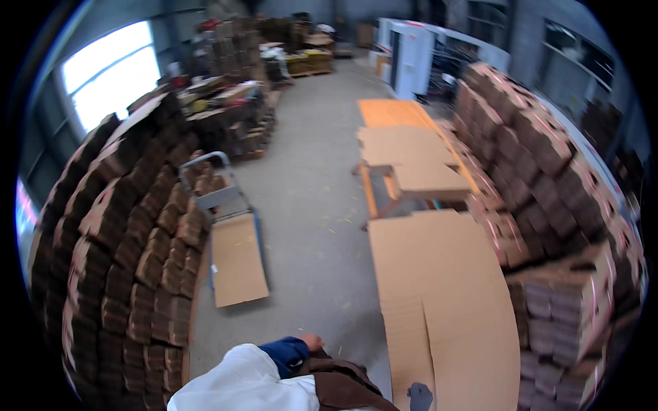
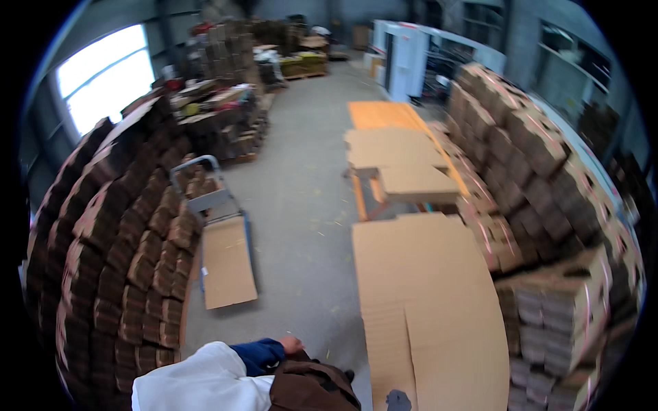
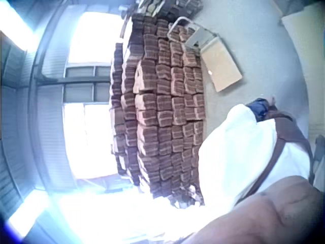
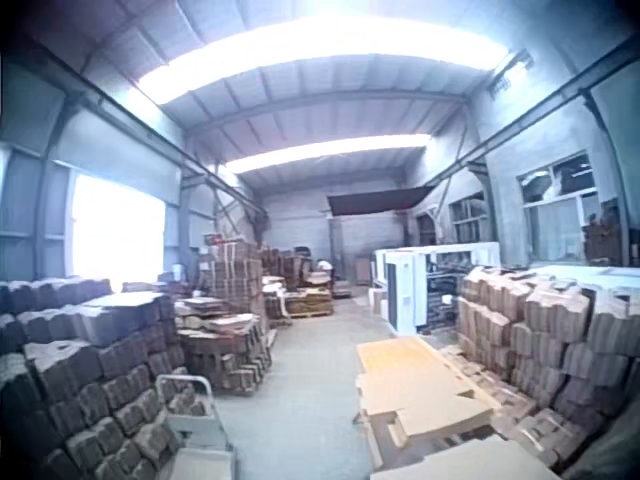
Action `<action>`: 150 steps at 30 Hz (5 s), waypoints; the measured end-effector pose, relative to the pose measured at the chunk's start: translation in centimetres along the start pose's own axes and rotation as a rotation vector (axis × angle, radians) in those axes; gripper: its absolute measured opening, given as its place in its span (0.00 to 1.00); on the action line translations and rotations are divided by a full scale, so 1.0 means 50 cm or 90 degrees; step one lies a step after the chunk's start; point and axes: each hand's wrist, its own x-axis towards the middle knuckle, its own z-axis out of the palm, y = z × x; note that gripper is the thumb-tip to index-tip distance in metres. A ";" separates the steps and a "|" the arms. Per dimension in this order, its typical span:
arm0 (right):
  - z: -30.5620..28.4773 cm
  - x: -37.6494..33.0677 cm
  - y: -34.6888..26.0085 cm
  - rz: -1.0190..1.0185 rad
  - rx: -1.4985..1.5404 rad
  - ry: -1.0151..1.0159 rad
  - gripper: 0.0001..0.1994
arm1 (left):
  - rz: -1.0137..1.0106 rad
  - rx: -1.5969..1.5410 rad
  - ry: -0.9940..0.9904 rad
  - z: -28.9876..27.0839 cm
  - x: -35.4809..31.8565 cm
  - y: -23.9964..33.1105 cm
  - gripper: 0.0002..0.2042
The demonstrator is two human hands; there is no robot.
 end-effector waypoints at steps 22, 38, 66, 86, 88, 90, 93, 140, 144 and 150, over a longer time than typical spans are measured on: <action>0.471 0.542 -0.720 -0.420 -0.282 -0.368 0.21 | -0.304 -0.267 -0.096 -0.016 -0.186 -0.541 0.32; 0.601 1.054 -0.911 -0.305 -0.480 -0.333 0.25 | -0.191 -0.399 0.225 -0.642 0.348 -0.652 0.26; 1.014 1.112 -1.056 -0.092 -0.155 0.098 0.14 | -0.107 -0.032 0.036 -1.633 0.765 -1.138 0.12; 1.089 0.530 -0.613 0.764 0.529 0.203 0.19 | 0.414 0.125 -0.216 -1.224 1.008 -0.261 0.16; 1.023 0.497 -0.572 0.597 0.210 0.164 0.20 | 0.384 0.107 -0.190 -1.216 1.041 -0.277 0.17; 0.977 0.512 -0.577 0.487 0.074 0.150 0.20 | 0.308 0.114 -0.180 -1.247 1.058 -0.343 0.17; 0.892 0.579 -0.629 0.649 0.406 0.182 0.20 | 0.193 0.147 -0.175 -1.313 1.038 -0.420 0.17; 0.304 1.571 -0.881 0.578 0.199 0.527 0.28 | 0.215 -0.065 -0.211 -1.855 2.024 0.660 0.33; 0.308 1.585 -0.915 0.542 0.176 0.645 0.32 | 0.285 -0.010 -0.061 -1.839 2.006 0.645 0.31; 0.290 1.595 -0.959 0.511 0.088 0.588 0.31 | 0.355 0.088 0.173 -1.833 1.971 0.651 0.30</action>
